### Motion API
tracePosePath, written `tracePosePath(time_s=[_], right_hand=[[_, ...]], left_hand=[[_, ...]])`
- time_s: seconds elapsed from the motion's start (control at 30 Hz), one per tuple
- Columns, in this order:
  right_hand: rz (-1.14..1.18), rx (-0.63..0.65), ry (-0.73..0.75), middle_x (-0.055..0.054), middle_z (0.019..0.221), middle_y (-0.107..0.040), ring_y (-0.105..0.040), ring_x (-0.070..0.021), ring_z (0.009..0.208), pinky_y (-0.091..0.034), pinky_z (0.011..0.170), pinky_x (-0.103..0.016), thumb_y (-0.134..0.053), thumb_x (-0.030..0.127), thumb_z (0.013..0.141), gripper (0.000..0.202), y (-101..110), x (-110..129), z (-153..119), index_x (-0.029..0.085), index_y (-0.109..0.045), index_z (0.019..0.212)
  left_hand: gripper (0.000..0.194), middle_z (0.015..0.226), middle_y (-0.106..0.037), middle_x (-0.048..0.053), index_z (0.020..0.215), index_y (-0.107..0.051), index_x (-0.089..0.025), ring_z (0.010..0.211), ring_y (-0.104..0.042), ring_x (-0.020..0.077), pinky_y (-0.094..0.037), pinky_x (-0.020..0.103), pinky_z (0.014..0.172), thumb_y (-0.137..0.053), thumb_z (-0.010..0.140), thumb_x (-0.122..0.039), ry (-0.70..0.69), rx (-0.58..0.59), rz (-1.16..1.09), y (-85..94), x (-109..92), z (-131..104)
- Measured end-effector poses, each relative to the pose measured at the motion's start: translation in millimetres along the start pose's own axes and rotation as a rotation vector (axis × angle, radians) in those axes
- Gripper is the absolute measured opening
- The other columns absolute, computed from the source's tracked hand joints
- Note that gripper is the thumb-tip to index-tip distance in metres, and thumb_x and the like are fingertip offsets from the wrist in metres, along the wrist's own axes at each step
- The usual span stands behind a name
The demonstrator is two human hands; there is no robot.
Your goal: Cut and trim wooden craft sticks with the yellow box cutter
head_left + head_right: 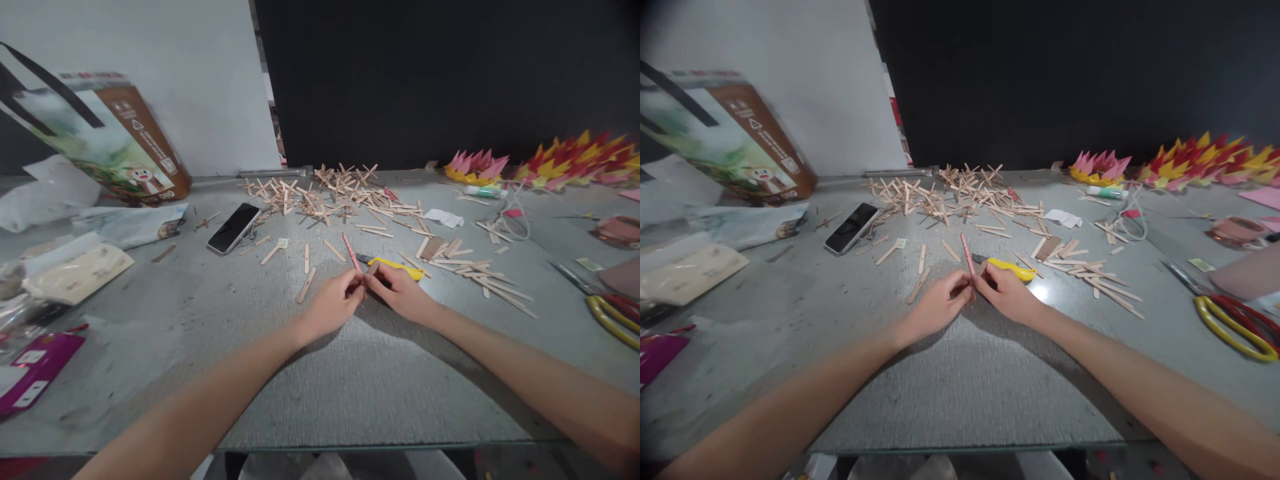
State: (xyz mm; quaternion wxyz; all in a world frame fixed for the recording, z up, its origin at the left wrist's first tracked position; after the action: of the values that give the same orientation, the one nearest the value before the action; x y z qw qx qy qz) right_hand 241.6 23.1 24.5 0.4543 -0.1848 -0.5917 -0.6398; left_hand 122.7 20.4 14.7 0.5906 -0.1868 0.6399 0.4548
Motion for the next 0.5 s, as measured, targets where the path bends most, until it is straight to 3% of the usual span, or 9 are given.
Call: tracePosePath(time_s=[0.5], right_hand=[[-0.008, 0.003, -0.018, 0.001, 0.075, -0.067, -0.06, -0.0186, 0.068, -0.043, 0.067, -0.033, -0.052, 0.047, 0.11, 0.031, 0.3, -0.7, -0.5, 0.025, -0.059, 0.089]], left_hand=[[0.012, 0.094, -0.074, 0.004, 0.106, -0.062, -0.021, 0.086, -0.07, 0.019, -0.053, 0.032, 0.079, -0.053, 0.105, -0.027, -0.001, 0.005, 0.011, 0.3, -0.3, 0.2]])
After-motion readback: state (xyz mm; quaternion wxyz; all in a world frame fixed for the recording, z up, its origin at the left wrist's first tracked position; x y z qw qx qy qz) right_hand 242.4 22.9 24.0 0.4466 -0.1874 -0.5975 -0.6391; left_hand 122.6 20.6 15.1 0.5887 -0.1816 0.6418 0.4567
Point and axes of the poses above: each hand's wrist, its own z-axis towards the middle knuckle, its own y-axis out of the back of the hand, x = y × z, the point moved 10 cm from there along z, towards the middle knuckle
